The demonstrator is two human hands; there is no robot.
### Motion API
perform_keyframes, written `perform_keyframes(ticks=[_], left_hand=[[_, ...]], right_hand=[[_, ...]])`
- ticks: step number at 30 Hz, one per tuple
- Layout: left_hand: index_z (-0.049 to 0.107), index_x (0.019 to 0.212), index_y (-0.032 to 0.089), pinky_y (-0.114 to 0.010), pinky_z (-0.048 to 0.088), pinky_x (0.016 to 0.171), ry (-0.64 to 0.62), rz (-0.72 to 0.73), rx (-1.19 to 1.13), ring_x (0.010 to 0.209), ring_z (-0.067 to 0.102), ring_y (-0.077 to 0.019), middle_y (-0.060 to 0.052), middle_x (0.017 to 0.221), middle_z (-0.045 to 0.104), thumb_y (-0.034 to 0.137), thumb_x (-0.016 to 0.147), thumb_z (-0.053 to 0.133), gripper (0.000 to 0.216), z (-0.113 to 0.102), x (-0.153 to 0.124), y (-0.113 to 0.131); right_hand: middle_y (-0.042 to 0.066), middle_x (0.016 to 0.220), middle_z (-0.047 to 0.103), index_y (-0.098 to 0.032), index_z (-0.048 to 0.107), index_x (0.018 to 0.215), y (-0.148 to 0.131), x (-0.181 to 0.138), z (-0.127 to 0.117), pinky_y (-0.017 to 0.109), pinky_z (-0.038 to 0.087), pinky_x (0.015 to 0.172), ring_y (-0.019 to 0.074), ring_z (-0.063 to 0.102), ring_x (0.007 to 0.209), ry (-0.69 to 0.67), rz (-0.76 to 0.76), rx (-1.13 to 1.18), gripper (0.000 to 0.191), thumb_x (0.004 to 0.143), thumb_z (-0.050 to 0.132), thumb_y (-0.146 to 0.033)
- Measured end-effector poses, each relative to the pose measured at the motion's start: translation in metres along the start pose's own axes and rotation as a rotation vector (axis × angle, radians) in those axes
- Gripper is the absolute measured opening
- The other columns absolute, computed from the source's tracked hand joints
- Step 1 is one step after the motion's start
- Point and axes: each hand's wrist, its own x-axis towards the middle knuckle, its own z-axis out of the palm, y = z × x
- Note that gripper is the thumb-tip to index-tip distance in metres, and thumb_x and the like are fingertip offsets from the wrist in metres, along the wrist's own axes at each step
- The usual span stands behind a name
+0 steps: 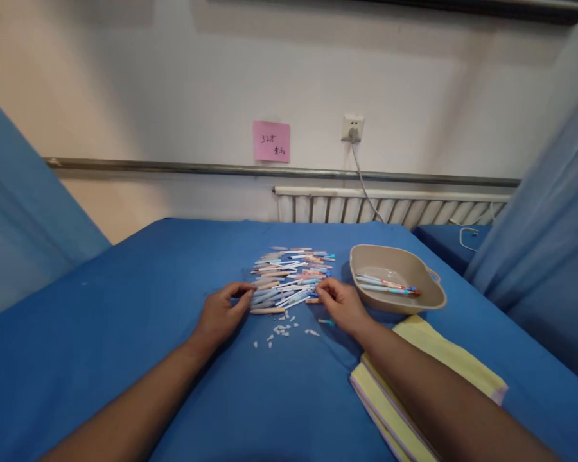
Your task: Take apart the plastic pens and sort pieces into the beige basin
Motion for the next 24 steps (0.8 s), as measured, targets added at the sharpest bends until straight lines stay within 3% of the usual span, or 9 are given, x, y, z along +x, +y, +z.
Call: perform_keyframes(ticks=[5, 9, 15, 19, 24], left_hand=[[0.068, 0.091, 0.019, -0.028, 0.048, 0.081, -0.106, 0.106, -0.025, 0.085, 0.064, -0.0185, -0.003, 0.091, 0.071, 0.035, 0.083, 0.053, 0.024, 0.001, 0.003, 0.001], [0.066, 0.09, 0.019, -0.027, 0.047, 0.078, -0.207, 0.113, -0.038, 0.083, 0.063, -0.0175, -0.002, 0.089, 0.069, 0.033, 0.084, 0.051, 0.022, -0.001, 0.0, 0.001], [0.065, 0.099, 0.021, -0.029, 0.043, 0.081, -0.378, 0.225, 0.036, 0.088, 0.059, -0.0185, -0.003, 0.094, 0.067, 0.03, 0.087, 0.05, 0.021, 0.0, -0.004, 0.015], [0.063, 0.105, 0.022, -0.033, 0.04, 0.087, -0.425, 0.305, 0.126, 0.096, 0.055, -0.0211, -0.005, 0.1, 0.065, 0.026, 0.085, 0.053, 0.023, 0.003, -0.008, 0.022], [0.064, 0.096, 0.023, -0.032, 0.039, 0.08, -0.428, 0.328, 0.198, 0.089, 0.053, -0.0205, -0.004, 0.09, 0.062, 0.029, 0.089, 0.049, 0.017, 0.006, -0.011, 0.022]], right_hand=[[-0.002, 0.068, 0.06, -0.019, 0.06, 0.082, 0.0, -0.003, -0.003, 0.022, 0.039, 0.056, 0.0126, 0.054, 0.06, 0.01, -0.031, -0.021, 0.015, 0.085, 0.05, -0.03], [-0.001, 0.069, 0.061, -0.02, 0.061, 0.08, -0.001, -0.003, -0.005, 0.023, 0.041, 0.059, 0.0138, 0.055, 0.063, -0.065, -0.069, -0.135, 0.015, 0.086, 0.051, -0.028], [0.005, 0.097, 0.066, -0.022, 0.063, 0.099, -0.007, -0.005, -0.006, 0.033, 0.044, 0.086, 0.0175, 0.059, 0.092, -0.234, -0.242, -0.281, 0.018, 0.087, 0.05, -0.02], [0.007, 0.117, 0.061, -0.022, 0.058, 0.117, -0.012, -0.007, -0.005, 0.04, 0.037, 0.097, 0.0211, 0.053, 0.109, -0.369, -0.305, -0.393, 0.031, 0.086, 0.053, -0.02], [0.007, 0.117, 0.061, -0.022, 0.056, 0.12, -0.014, -0.005, -0.003, 0.039, 0.038, 0.095, 0.0221, 0.051, 0.108, -0.417, -0.295, -0.492, 0.034, 0.086, 0.054, -0.02]])
